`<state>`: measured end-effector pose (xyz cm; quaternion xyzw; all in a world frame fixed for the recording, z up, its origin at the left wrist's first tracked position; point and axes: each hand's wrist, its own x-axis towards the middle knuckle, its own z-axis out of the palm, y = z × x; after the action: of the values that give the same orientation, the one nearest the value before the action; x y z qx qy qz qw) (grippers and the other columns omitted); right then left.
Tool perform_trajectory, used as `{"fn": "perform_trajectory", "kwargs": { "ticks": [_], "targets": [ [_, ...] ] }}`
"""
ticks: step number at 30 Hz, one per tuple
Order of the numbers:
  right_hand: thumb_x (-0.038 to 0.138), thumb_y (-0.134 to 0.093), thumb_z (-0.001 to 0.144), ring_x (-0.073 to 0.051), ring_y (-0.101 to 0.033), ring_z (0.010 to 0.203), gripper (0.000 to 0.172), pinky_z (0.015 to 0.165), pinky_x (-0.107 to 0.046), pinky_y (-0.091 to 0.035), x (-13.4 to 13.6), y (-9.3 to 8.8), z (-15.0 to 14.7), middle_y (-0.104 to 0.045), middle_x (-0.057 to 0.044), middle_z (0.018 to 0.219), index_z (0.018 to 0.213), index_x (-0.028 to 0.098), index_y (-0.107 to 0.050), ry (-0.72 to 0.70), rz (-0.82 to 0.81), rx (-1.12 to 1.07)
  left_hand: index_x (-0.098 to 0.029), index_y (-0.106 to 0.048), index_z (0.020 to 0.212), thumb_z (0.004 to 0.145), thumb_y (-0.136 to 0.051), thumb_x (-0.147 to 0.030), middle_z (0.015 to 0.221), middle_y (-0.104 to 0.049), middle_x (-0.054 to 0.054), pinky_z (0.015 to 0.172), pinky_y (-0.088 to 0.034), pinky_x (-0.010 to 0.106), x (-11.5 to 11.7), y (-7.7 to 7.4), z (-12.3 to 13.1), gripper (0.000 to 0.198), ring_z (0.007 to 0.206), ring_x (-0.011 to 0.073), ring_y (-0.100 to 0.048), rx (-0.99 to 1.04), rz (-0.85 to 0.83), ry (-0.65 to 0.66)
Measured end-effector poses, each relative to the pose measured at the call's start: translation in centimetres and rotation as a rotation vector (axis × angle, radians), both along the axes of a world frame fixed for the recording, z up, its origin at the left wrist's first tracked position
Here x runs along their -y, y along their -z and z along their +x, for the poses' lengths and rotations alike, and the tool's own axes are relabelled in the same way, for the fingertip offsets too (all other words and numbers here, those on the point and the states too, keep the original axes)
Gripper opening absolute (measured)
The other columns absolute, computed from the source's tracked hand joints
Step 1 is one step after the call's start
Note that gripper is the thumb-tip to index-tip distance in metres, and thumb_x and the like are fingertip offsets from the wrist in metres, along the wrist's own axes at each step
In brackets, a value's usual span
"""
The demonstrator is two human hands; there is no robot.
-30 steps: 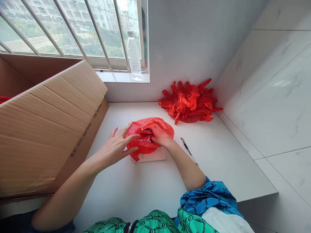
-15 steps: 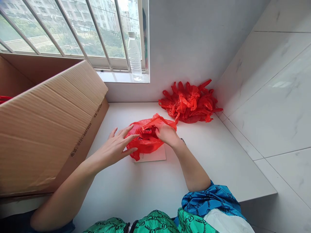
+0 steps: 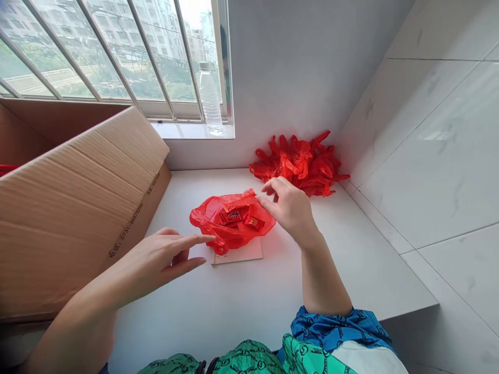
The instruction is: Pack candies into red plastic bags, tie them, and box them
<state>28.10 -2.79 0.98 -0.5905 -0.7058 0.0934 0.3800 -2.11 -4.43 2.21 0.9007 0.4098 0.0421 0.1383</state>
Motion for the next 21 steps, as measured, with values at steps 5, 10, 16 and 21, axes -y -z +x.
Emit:
{"fn": "perform_trajectory", "kwargs": {
  "ticks": [5, 10, 16, 21],
  "targets": [
    [0.042, -0.07, 0.086, -0.029, -0.059, 0.119, 0.055, 0.086, -0.039, -0.051, -1.9, 1.7, -0.3, -0.055, -0.01, 0.137, 0.135, 0.026, -0.052, -0.05, -0.035, 0.074, -0.034, -0.048, 0.146, 0.093, -0.058, -0.047, 0.079, -0.073, -0.002, 0.061, -0.04, 0.026, 0.5, 2.0, 1.6, 0.056, 0.071, 0.0185, -0.064, 0.017, -0.168, 0.056],
    [0.031, -0.063, 0.09, -0.023, -0.063, 0.104, 0.01, 0.088, -0.039, -0.049, -2.4, 1.7, -0.1, -0.067, -0.004, 0.11, 0.096, 0.024, -0.065, -0.215, -0.097, -0.042, -0.024, -0.067, 0.116, 0.096, -0.054, -0.044, 0.088, -0.073, 0.003, 0.068, -0.043, 0.028, -0.8, 3.8, 2.0, 0.03, 0.078, 0.0191, -0.065, 0.046, -0.066, 0.067],
    [0.039, -0.071, 0.086, -0.019, -0.062, 0.102, 0.021, 0.088, -0.036, -0.051, -1.2, -0.3, 1.8, -0.063, -0.003, 0.112, 0.082, 0.022, -0.059, -0.281, 0.087, -0.558, -0.02, -0.06, 0.077, 0.088, -0.066, -0.039, 0.084, -0.061, 0.0, 0.059, -0.045, 0.022, -2.1, 0.7, -0.5, 0.023, 0.069, 0.0116, -0.058, 0.406, 0.13, -0.153],
    [0.044, -0.069, 0.088, -0.018, -0.065, 0.097, 0.021, 0.085, -0.034, -0.054, -1.5, -0.8, 2.3, -0.066, -0.001, 0.1, 0.084, 0.024, -0.063, -0.262, 0.23, -1.04, -0.018, -0.06, 0.082, 0.075, -0.077, -0.025, 0.078, -0.06, -0.002, 0.05, -0.048, 0.018, -2.8, -3.2, -0.5, 0.019, 0.064, 0.0099, -0.058, 1.048, 0.385, -0.452]
  ]
}}
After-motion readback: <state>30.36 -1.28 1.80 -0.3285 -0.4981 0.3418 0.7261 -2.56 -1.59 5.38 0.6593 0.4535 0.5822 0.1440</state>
